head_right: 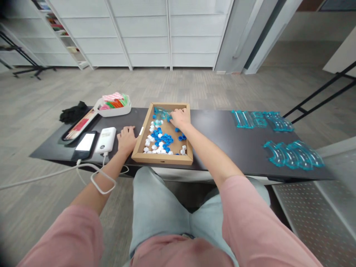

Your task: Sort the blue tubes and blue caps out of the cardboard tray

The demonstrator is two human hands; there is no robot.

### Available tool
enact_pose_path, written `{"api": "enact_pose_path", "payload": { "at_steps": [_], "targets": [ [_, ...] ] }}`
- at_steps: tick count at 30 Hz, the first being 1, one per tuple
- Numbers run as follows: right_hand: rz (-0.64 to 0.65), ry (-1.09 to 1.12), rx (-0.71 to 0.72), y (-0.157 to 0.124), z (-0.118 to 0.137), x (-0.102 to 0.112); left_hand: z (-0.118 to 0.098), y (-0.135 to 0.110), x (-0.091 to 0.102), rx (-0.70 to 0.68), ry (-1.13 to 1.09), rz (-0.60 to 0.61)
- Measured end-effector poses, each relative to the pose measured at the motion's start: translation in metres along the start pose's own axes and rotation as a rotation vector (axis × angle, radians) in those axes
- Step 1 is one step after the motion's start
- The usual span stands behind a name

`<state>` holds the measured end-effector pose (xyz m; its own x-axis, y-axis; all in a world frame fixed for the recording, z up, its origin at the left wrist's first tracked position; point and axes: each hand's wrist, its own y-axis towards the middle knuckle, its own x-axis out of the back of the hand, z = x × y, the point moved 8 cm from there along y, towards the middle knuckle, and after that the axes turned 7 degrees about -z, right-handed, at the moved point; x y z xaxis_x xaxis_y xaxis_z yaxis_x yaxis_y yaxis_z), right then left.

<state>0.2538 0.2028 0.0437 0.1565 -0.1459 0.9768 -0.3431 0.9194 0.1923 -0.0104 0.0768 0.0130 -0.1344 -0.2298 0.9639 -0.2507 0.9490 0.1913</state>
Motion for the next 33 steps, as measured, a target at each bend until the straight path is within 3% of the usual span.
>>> {"api": "enact_pose_path", "payload": {
  "at_steps": [5, 9, 12, 15, 21, 24, 28, 33],
  "targets": [
    [-0.103, 0.102, -0.001, -0.004, -0.014, 0.012, -0.002, -0.002, 0.002, -0.002, -0.003, -0.004],
    [-0.217, 0.22, 0.003, -0.028, -0.037, 0.038, -0.003, -0.002, 0.004, -0.006, 0.002, -0.002],
    [-0.292, 0.254, -0.007, -0.073, -0.06, 0.06, -0.003, -0.002, 0.006, -0.007, 0.011, 0.001],
    [-0.325, 0.194, -0.05, -0.138, -0.088, 0.074, -0.003, -0.002, 0.006, -0.013, 0.028, 0.042],
    [-0.275, -0.02, -0.306, -0.277, -0.167, 0.071, 0.007, 0.003, -0.006, 0.063, 0.107, 0.049],
    [-0.236, -0.089, -0.454, -0.334, -0.209, 0.065, 0.012, 0.006, -0.014, 0.076, 0.068, 0.043],
    [-0.187, -0.176, -0.579, -0.379, -0.246, 0.059, 0.017, 0.01, -0.017, 0.08, 0.067, 0.062],
    [-0.162, -0.223, -0.628, -0.394, -0.258, 0.063, 0.016, 0.012, -0.014, 0.089, 0.049, 0.069]
  ]
}}
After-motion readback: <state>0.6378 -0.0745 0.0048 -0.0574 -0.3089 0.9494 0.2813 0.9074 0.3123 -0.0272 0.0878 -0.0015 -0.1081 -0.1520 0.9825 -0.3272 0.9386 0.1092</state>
